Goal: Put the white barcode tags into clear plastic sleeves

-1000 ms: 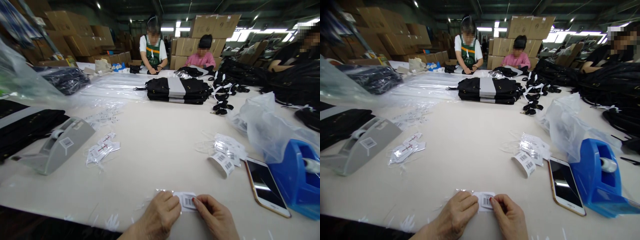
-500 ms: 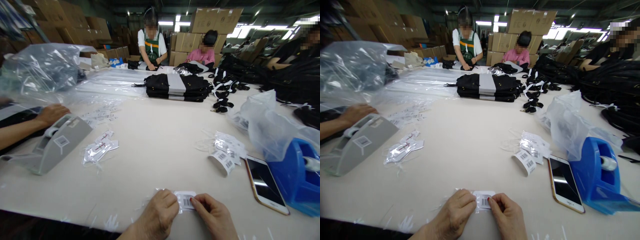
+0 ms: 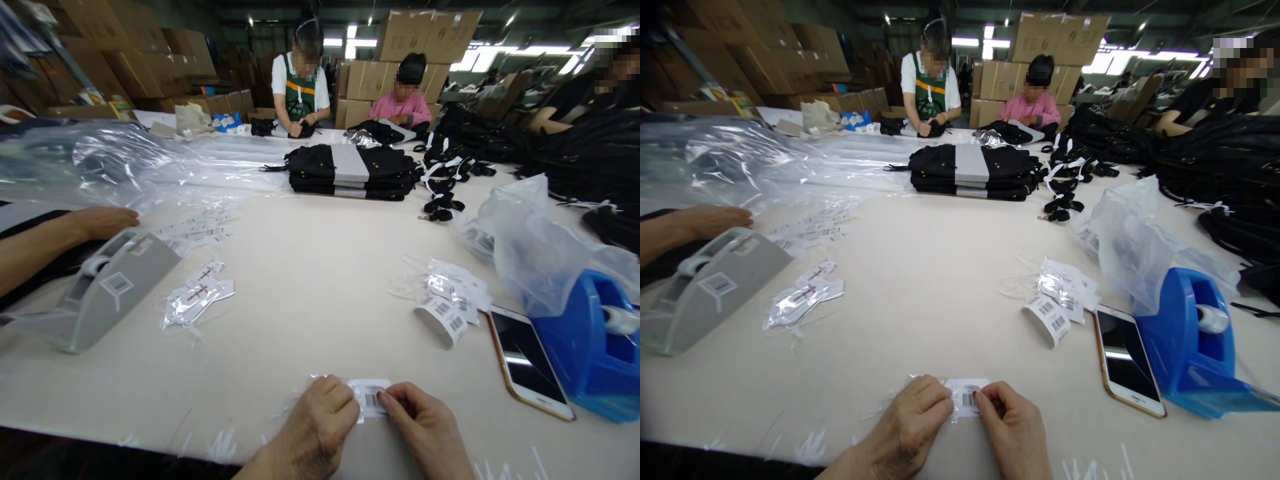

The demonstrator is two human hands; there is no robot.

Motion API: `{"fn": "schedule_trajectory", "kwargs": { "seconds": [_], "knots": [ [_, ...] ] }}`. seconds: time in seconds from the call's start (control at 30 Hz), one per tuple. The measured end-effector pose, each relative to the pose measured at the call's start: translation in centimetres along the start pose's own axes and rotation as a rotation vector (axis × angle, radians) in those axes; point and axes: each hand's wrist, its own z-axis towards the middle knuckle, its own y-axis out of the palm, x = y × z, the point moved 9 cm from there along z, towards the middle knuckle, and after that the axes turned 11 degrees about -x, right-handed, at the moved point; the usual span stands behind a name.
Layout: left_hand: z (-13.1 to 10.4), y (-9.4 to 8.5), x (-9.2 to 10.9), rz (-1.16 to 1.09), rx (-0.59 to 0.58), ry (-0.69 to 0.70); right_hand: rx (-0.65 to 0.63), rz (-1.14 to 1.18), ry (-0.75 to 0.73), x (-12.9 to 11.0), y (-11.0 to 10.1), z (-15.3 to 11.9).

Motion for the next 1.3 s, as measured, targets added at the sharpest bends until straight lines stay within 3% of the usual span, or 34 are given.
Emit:
{"fn": "schedule_trajectory", "kwargs": {
  "seconds": [0.13, 0.3, 0.53, 0.63, 0.67, 0.73, 0.8, 0.87, 0.93, 1.07, 1.17, 1.3],
  "knots": [
    [0.2, -0.3, 0.4, 0.038, -0.001, 0.019, 0.025, -0.01, -0.008, 0.0, -0.2, -0.1],
    [0.3, 0.0, 0.6, 0.084, -0.041, 0.035, -0.033, -0.125, -0.008, 0.2, 0.2, 0.2],
    [0.2, 0.9, 0.5, 0.204, -0.104, 0.01, -0.053, -0.467, 0.041, -0.7, 0.2, 0.7],
    [0.1, 1.0, 0.5, 0.208, -0.114, 0.003, 0.021, -0.646, 0.053, -1.0, -0.7, 0.5],
    [0.1, 1.0, 0.4, 0.205, -0.117, 0.003, 0.077, -0.697, -0.003, -1.5, -1.0, 0.2],
    [0.1, 1.1, 0.4, 0.189, -0.122, 0.005, 0.18, -0.811, -0.259, -3.3, -0.6, -1.0],
    [0.1, 1.2, 0.3, 0.165, -0.131, -0.006, 0.256, -0.962, -0.632, -5.1, 1.2, -3.4],
    [0.1, 1.3, 0.1, 0.147, -0.14, -0.021, 0.288, -1.138, -0.879, -5.4, 3.3, -5.5],
    [0.1, 1.2, 0.0, 0.133, -0.143, -0.026, 0.314, -1.269, -0.903, -4.9, 4.4, -6.0],
    [0.2, 1.2, -0.2, 0.097, -0.142, -0.051, 0.351, -1.33, -0.745, -4.5, 4.9, -4.9],
    [0.1, 1.1, -0.4, 0.068, -0.128, -0.07, 0.324, -1.324, -0.816, -4.6, 5.5, -5.4],
    [0.0, 0.5, -0.7, -0.026, -0.09, -0.102, 0.289, -1.311, -0.798, -3.2, 3.5, -6.1]
  ]
}}
